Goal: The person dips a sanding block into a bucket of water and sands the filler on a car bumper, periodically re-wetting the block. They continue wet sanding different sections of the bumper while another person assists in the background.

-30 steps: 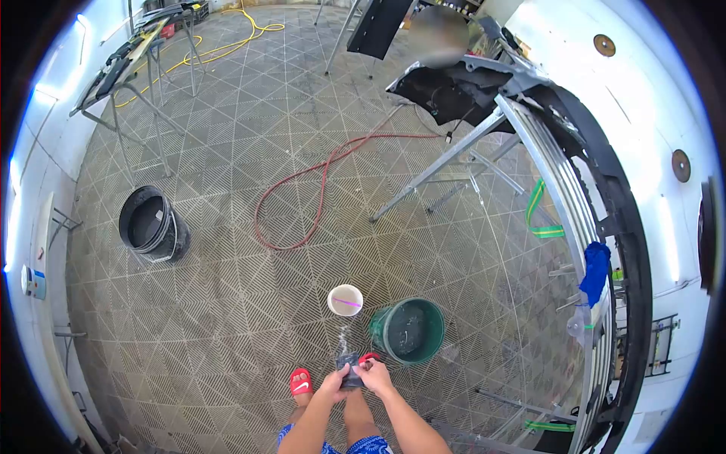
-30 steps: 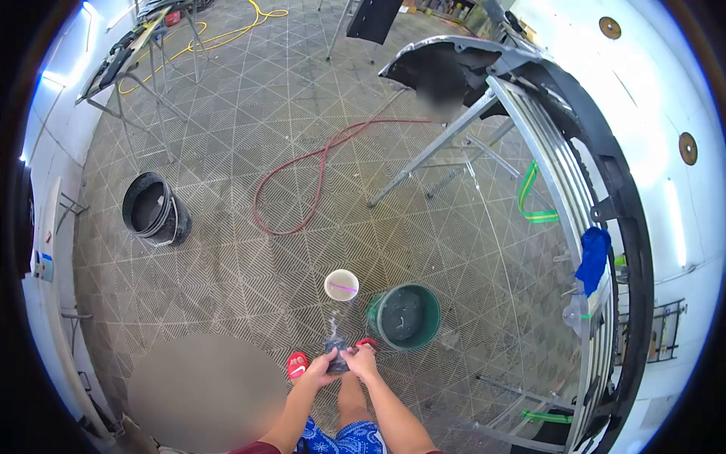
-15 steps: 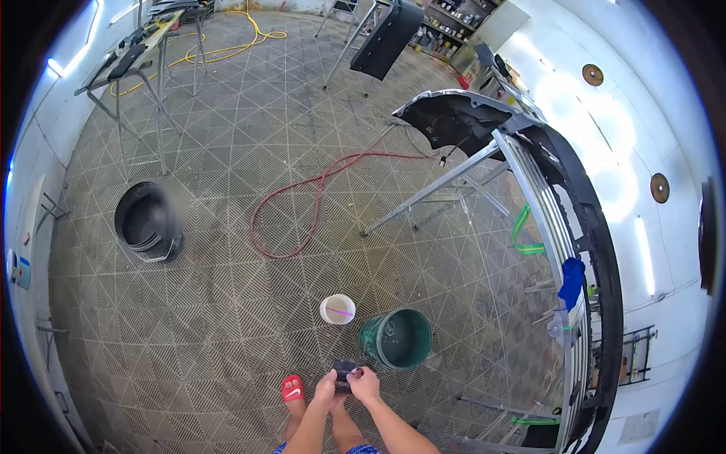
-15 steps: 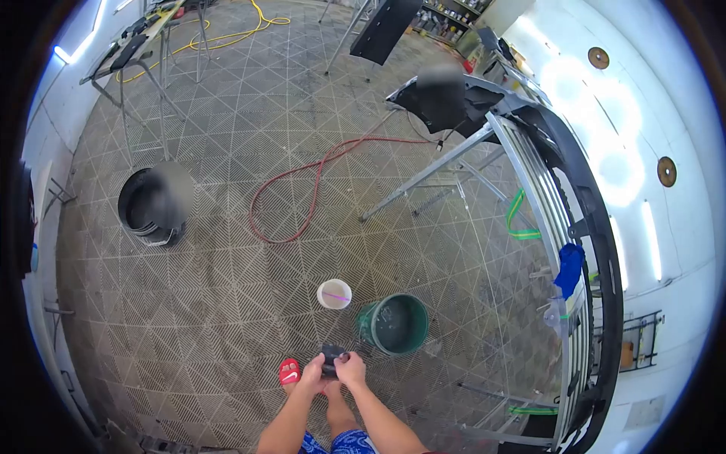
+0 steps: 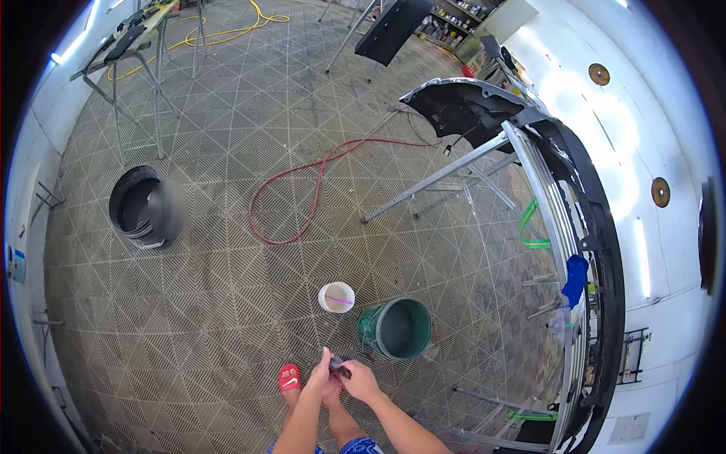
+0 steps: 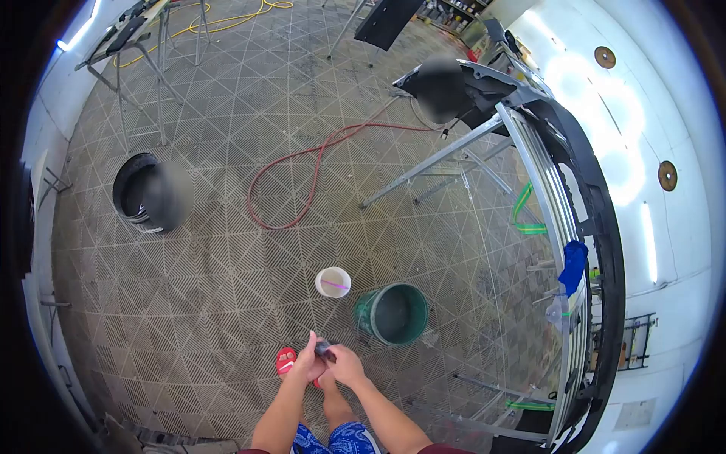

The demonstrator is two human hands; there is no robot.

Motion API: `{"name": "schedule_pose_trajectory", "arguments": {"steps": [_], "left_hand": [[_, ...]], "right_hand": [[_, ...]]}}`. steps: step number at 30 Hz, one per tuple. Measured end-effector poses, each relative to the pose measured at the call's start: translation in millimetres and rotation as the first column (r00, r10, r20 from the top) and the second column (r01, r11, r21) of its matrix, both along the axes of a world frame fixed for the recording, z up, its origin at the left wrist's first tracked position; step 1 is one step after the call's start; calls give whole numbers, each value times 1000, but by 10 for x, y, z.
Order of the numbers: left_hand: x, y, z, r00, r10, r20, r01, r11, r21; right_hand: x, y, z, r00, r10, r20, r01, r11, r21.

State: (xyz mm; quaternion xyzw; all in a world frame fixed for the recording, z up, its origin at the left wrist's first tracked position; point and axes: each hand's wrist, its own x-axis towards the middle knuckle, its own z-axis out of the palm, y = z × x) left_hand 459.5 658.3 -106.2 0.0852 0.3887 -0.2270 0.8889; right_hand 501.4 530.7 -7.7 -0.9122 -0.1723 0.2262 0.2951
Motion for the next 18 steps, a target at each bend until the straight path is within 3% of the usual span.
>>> {"name": "schedule_pose_trajectory", "arguments": {"steps": [1,2,4,5,7,8,9,11,13,14,16,17,18], "left_hand": [[-18,-69,-229,993,114,31,-113,992,-52],[-68,-168,-580,986,75,150,-106,971,213],[-23,-119,-381,993,45,111,-70,970,235],[15,-52,-180,997,16,71,-33,966,256],[149,20,160,999,7,32,-14,974,228],[173,19,198,995,23,94,-41,979,201],[140,7,191,988,39,152,-65,983,172],[187,-62,-1,975,67,212,-101,983,155],[264,-21,168,985,63,158,-88,983,159],[328,64,409,990,29,138,-51,986,160],[301,30,338,967,89,238,-134,975,178],[332,55,465,978,90,187,-125,974,188],[347,75,461,965,115,235,-151,979,139]], "right_hand": [[1,-2,17,1000,0,0,0,1000,-1],[-4,1,42,993,-22,-113,21,1000,-7],[5,33,121,926,-165,-340,142,986,-91],[0,19,79,924,-167,-344,144,985,-91],[-4,-48,-131,891,-339,-303,321,941,-108],[-54,-177,-464,849,-384,-362,408,913,-14],[-58,-142,-389,841,-390,-376,414,910,-19],[134,-85,-215,437,-468,-768,764,643,43],[249,-95,-128,470,-430,-771,785,602,143],[302,-102,-124,577,-392,-717,747,608,269],[400,-130,101,439,-324,-838,828,507,238],[439,-172,135,412,-310,-857,859,446,252],[469,-235,135,316,-242,-917,918,323,231]]}}
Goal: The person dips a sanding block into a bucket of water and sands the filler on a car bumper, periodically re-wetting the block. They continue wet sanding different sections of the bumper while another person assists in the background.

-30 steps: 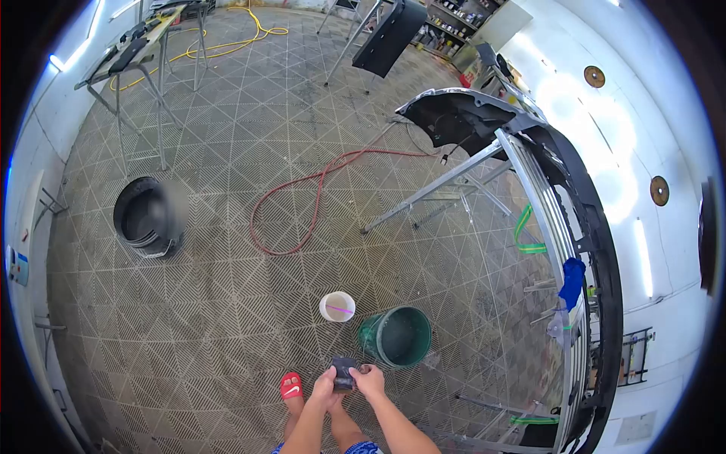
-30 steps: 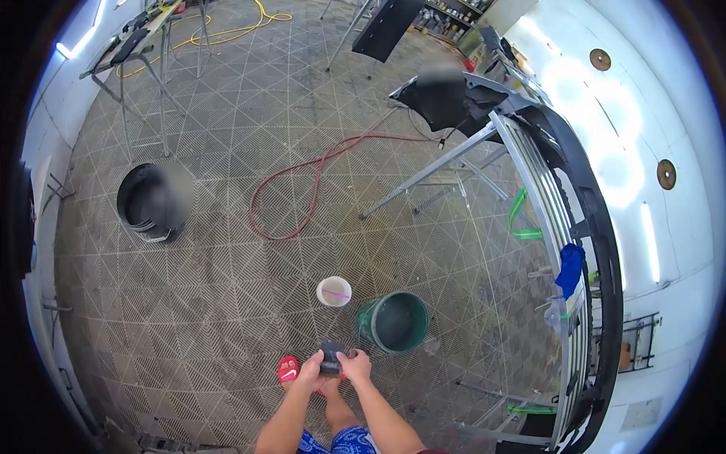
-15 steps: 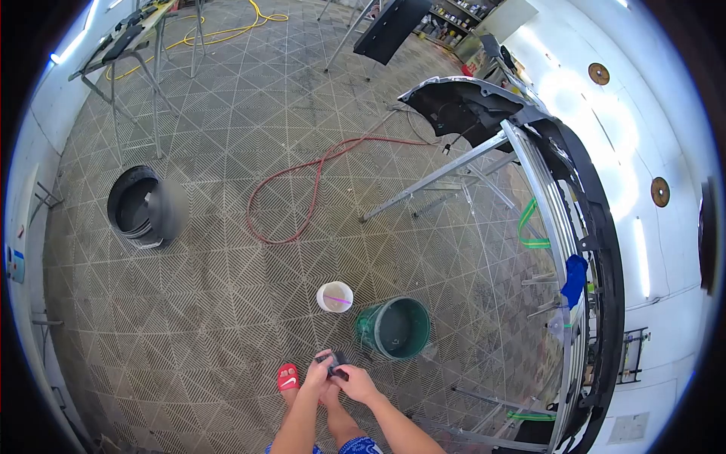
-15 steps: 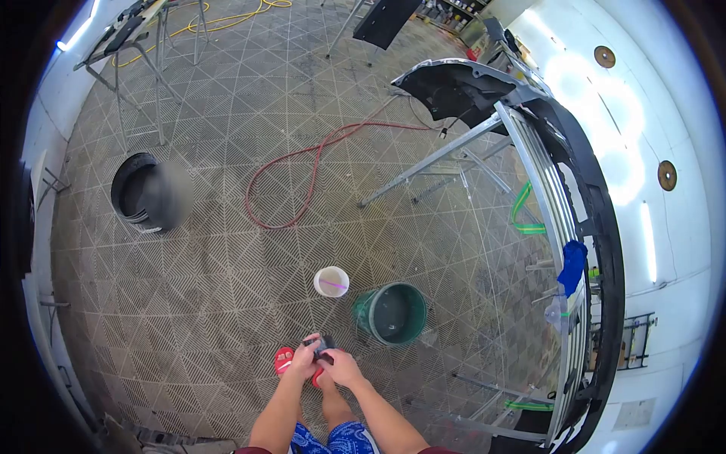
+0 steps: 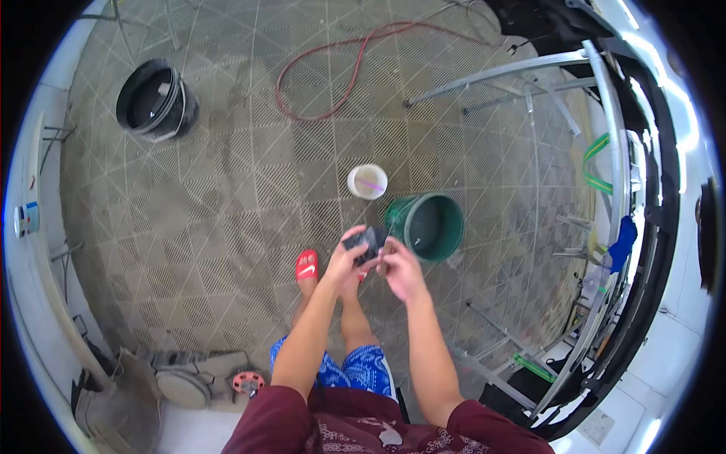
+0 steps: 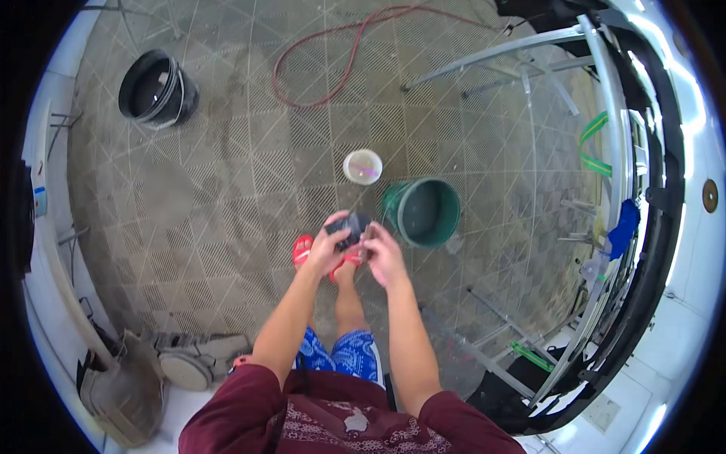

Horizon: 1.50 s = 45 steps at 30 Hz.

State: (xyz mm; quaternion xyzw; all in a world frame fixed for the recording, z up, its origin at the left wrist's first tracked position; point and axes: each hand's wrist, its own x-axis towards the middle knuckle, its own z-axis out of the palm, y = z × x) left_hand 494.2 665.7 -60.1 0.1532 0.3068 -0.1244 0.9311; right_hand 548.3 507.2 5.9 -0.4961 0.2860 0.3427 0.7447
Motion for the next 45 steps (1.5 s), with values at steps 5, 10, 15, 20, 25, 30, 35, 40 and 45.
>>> {"name": "schedule_pose_trajectory", "arguments": {"steps": [5,10,15,20,25,30,35,40,45], "left_hand": [[113,80,103,996,65,68,-55,990,-128],[168,119,112,994,26,104,-13,992,-126],[189,95,56,988,40,152,-23,993,-113],[208,75,11,986,4,164,9,997,-78],[269,54,175,987,62,146,-53,997,-64],[298,144,266,989,67,131,-58,996,-71],[348,88,189,985,-14,174,-6,993,117],[384,14,223,991,107,78,-111,993,47],[430,71,271,974,204,102,-208,978,34]], "right_hand": [[155,-110,214,991,-76,-108,113,912,395],[205,-65,129,985,-159,-63,171,918,357],[234,99,71,991,-107,86,100,992,77],[153,219,-49,978,-28,208,58,989,-139],[274,151,-51,948,-302,-102,318,919,235],[382,123,-77,901,-305,-310,398,864,307],[311,274,-65,977,-180,-114,189,979,73],[197,489,-117,814,345,467,-47,841,-538],[329,597,-65,593,624,509,-26,646,-763]]}}
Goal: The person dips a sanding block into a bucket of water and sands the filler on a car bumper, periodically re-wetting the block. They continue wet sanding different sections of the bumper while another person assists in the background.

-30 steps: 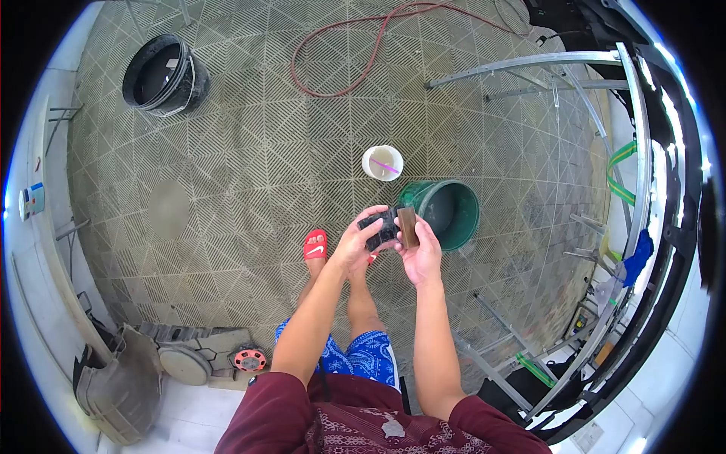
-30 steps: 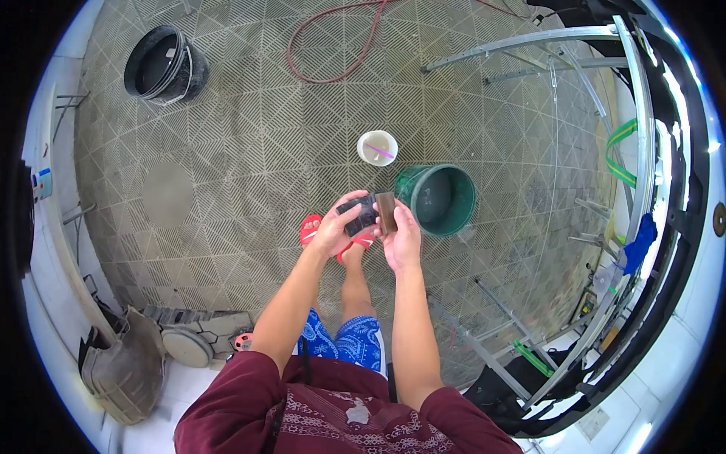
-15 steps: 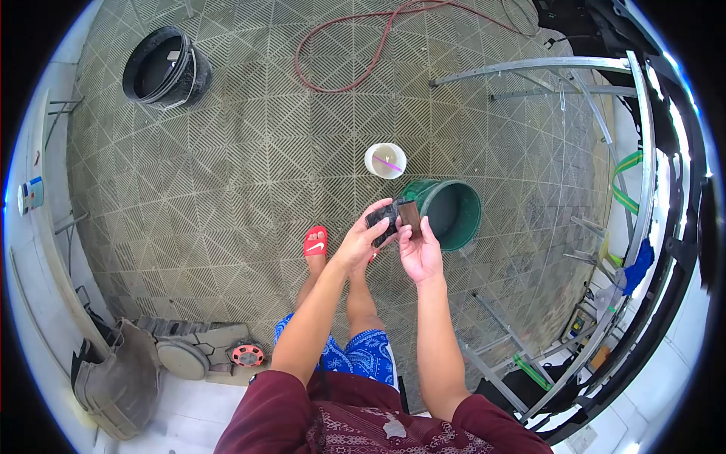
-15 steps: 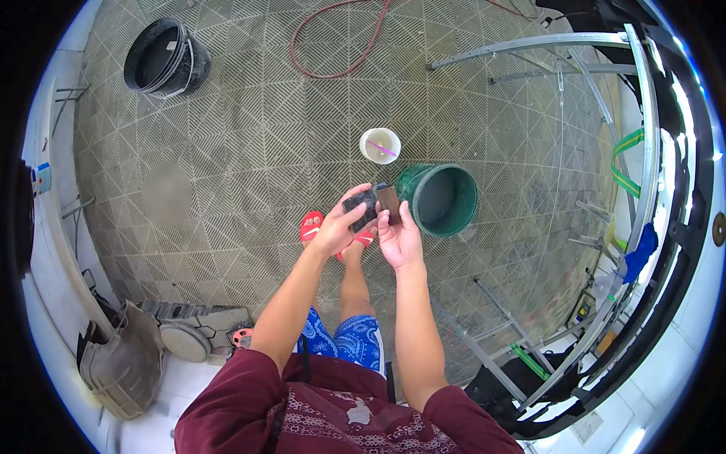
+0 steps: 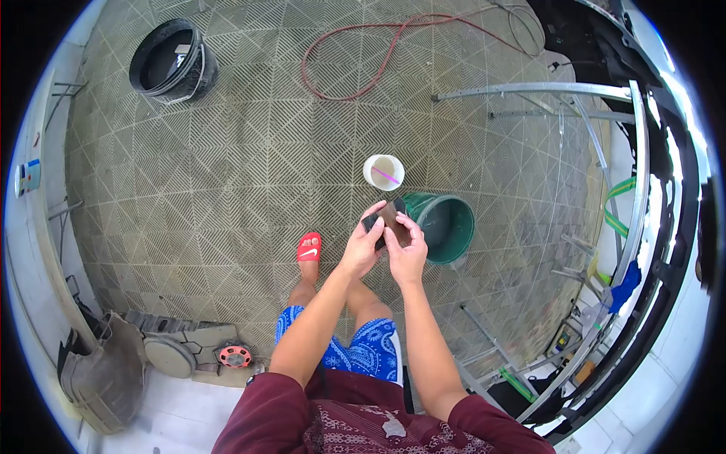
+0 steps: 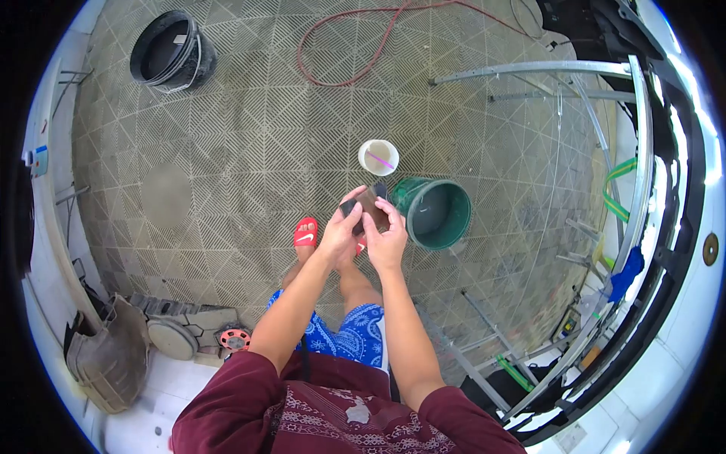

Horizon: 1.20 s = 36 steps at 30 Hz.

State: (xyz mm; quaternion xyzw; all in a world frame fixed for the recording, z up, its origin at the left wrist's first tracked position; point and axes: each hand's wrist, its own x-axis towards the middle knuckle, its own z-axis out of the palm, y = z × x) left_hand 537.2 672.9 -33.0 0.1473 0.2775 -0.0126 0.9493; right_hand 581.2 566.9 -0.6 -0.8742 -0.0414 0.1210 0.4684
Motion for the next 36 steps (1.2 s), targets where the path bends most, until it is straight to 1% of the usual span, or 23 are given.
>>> {"name": "schedule_pose_trajectory", "arguments": {"steps": [2,5,6,8,9,10,12,13,14,16,20,21,22,23,24,25,26,28,30,31,32,33,36], "left_hand": [[37,42,-11,1000,15,-20,-16,999,-48],[125,79,-79,999,37,-4,-37,999,-16],[154,118,-53,999,32,3,-32,999,6],[224,179,-15,999,-11,-35,11,1000,4],[283,186,-19,999,-36,-31,36,999,-16],[337,188,-41,998,-64,-30,63,997,-37],[452,139,-164,993,-111,-51,110,994,-21],[524,91,-236,991,-127,-45,126,992,-20],[599,31,-305,989,-145,-36,145,989,-20],[787,-82,-397,980,-185,-77,185,983,-1],[1132,-324,-580,970,-181,-163,174,983,-59],[1208,-388,-606,967,-161,-195,154,987,-51],[1269,-453,-616,963,-141,-229,134,990,-45],[1340,-505,-651,967,-120,-224,113,993,-45],[1386,-578,-696,964,-125,-233,117,992,-47],[1441,-644,-738,969,-96,-227,85,995,-55],[1487,-701,-773,973,-65,-220,53,997,-61],[1594,-782,-754,970,-70,-233,60,997,-50],[1707,-831,-685,926,-92,-365,86,996,-33],[1770,-855,-654,913,-104,-394,112,994,-3],[1809,-871,-660,911,-110,-396,118,993,-3],[1837,-889,-679,920,-115,-375,118,993,-14],[1910,-942,-734,940,-122,-318,119,992,-28]], "right_hand": [[64,38,51,1000,24,5,-24,1000,-2],[208,-7,62,947,279,159,-255,954,-155],[275,-48,36,949,277,152,-256,956,-145],[403,-124,-54,973,90,212,-75,994,-75],[491,-110,2,995,-100,-28,99,994,-36],[603,-179,-127,966,-177,-191,197,976,93],[929,-417,-337,762,-9,-648,366,831,419],[1065,-497,-348,633,44,-773,443,798,408],[1158,-568,-395,619,32,-785,466,790,399],[1352,-722,-553,731,202,-651,111,907,406],[1658,-910,-620,797,177,-578,71,922,380],[1661,-916,-614,870,76,-487,82,952,294],[1712,-959,-600,864,70,-499,92,952,293],[1771,-1009,-573,968,195,-156,-186,980,71],[1837,-1057,-533,903,398,161,-355,904,-239],[1881,-1100,-485,868,490,84,-460,856,-237],[1906,-1159,-533,870,486,81,-458,858,-234],[1893,-1263,-736,895,339,-290,-353,936,5],[1918,-1352,-900,929,262,-263,-251,965,76],[1947,-1413,-952,852,142,-504,8,959,285],[1961,-1469,-1005,686,89,-722,306,865,397],[1996,-1485,-978,608,77,-790,414,818,399],[2024,-1537,-1019,586,92,-805,429,808,404]]}}
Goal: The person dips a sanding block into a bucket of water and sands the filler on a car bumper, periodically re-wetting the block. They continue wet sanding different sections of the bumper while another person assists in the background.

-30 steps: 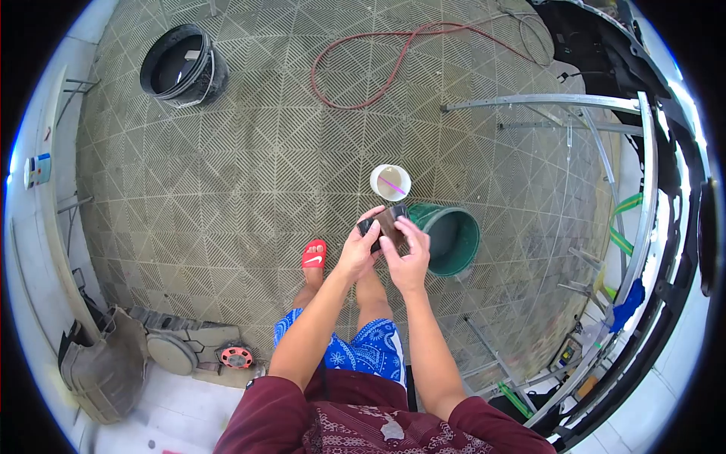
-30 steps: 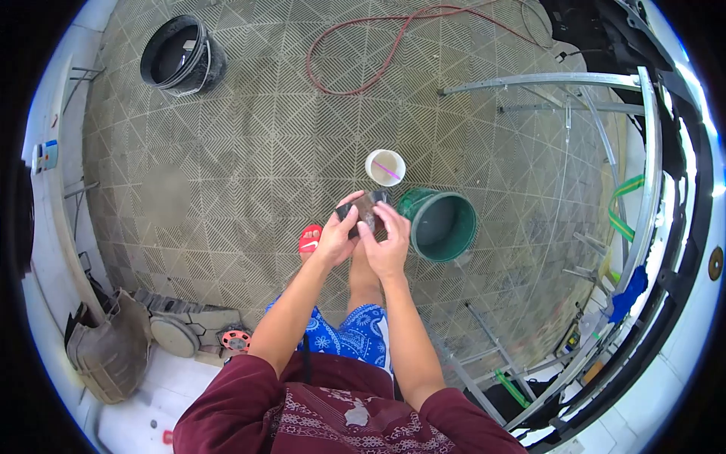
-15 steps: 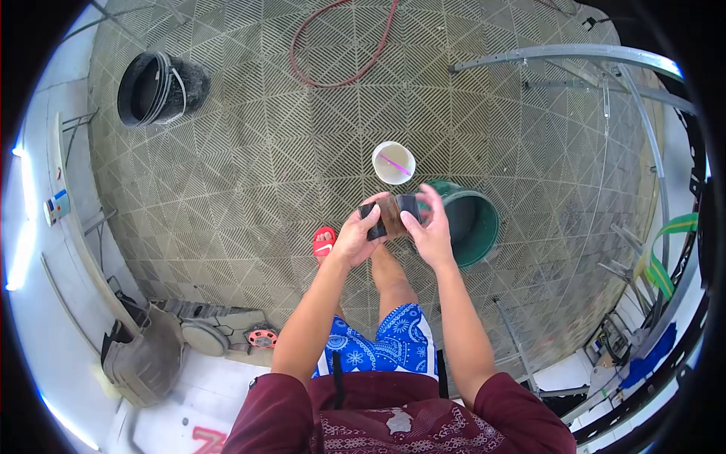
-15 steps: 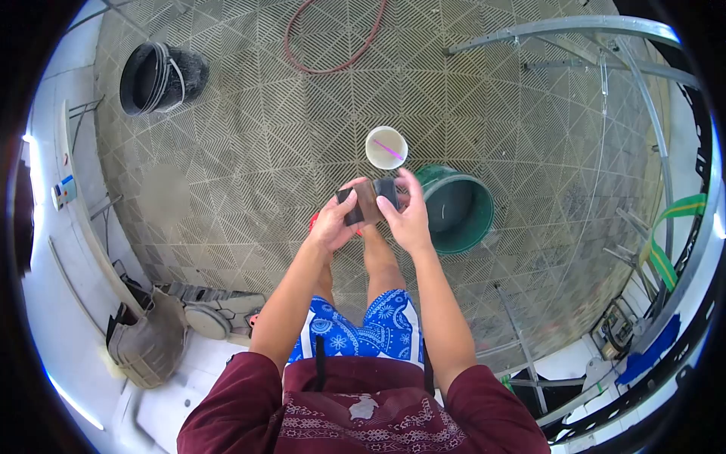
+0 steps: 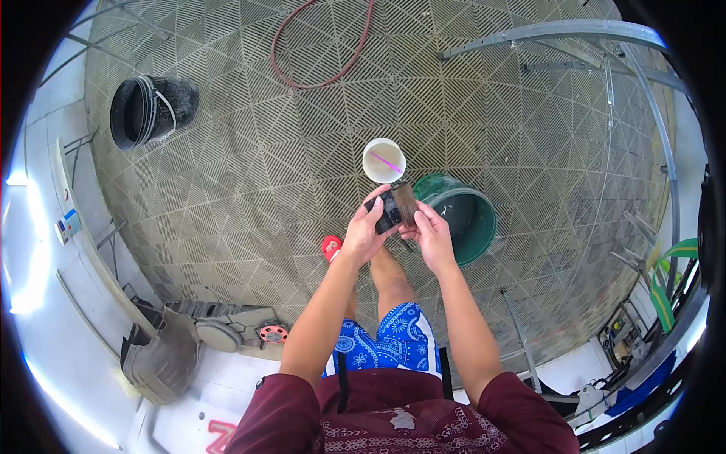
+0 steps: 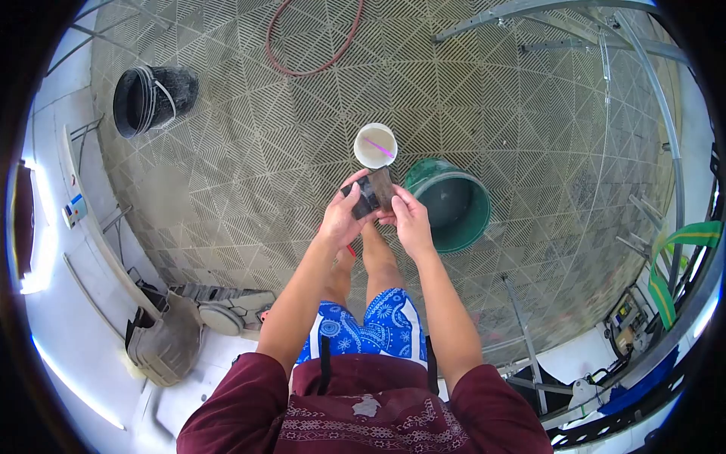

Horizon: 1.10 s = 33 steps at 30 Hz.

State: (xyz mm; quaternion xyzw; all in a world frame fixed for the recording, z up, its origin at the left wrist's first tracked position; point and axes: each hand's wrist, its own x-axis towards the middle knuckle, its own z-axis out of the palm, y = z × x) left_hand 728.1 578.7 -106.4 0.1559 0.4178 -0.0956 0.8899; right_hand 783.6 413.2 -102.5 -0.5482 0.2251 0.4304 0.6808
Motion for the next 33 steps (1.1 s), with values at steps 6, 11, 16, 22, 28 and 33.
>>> {"name": "schedule_pose_trajectory", "arguments": {"steps": [6,11,16,22,28,33], "left_hand": [[30,-52,-104,999,34,42,-36,999,41],[-39,29,-180,994,97,58,-101,993,58],[-84,141,-162,993,115,-38,-108,984,140],[-275,259,-293,986,162,-45,-155,981,119],[-451,254,-524,998,-63,-15,64,971,232],[-541,-143,-901,975,-56,-213,173,796,581]], "right_hand": [[8,69,-39,975,142,171,-124,986,-113],[-70,223,-70,971,160,178,-140,983,-122],[-88,368,-122,943,284,176,-248,948,-200],[26,531,-67,437,745,505,-109,601,-792],[120,464,-302,930,338,147,-336,941,-39],[-75,539,-416,574,642,509,-361,756,-547]]}}
